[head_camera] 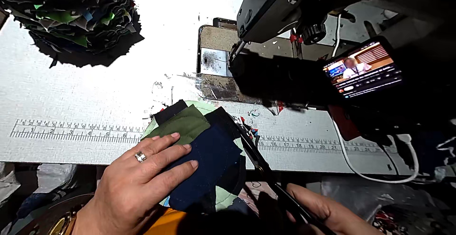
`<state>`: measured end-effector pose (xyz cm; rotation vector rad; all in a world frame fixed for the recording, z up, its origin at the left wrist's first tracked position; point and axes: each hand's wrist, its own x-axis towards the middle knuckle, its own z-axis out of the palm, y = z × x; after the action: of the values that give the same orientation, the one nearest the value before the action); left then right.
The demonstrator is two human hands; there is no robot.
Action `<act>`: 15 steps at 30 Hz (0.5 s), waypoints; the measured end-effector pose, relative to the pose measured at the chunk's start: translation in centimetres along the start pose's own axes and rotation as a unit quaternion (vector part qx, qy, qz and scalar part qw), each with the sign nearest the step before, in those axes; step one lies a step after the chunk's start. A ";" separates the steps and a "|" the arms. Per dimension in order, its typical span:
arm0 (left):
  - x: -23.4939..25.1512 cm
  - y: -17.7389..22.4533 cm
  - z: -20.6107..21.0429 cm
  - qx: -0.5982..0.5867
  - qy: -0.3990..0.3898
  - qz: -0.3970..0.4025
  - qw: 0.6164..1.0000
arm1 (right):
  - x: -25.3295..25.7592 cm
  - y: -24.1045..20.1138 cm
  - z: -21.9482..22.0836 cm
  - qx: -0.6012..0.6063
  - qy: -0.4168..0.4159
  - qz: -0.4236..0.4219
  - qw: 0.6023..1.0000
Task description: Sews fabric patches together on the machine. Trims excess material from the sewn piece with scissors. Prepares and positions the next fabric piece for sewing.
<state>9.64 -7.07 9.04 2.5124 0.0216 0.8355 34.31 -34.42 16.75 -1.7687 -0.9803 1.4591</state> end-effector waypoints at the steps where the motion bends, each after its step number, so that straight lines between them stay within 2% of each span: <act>1: 0.1 -0.1 -0.1 0.004 0.000 0.001 1.000 | -0.1 -0.2 0.3 0.005 0.012 0.007 1.000; 5: 0.6 -0.5 -0.8 0.036 -0.016 0.007 0.999 | -0.2 0.0 0.2 0.021 0.014 0.010 1.000; 10: 0.7 0.5 -0.5 0.102 -0.017 0.023 0.994 | -1.0 0.8 -1.1 -0.043 -0.072 0.018 0.996; 15: 0.3 0.4 0.0 0.044 -0.017 0.027 0.999 | -1.2 0.5 -1.5 -0.065 -0.080 0.011 0.995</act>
<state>9.83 -7.37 9.44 2.6197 -0.0203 0.8302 35.76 -35.77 17.22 -1.7795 -1.1634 1.6022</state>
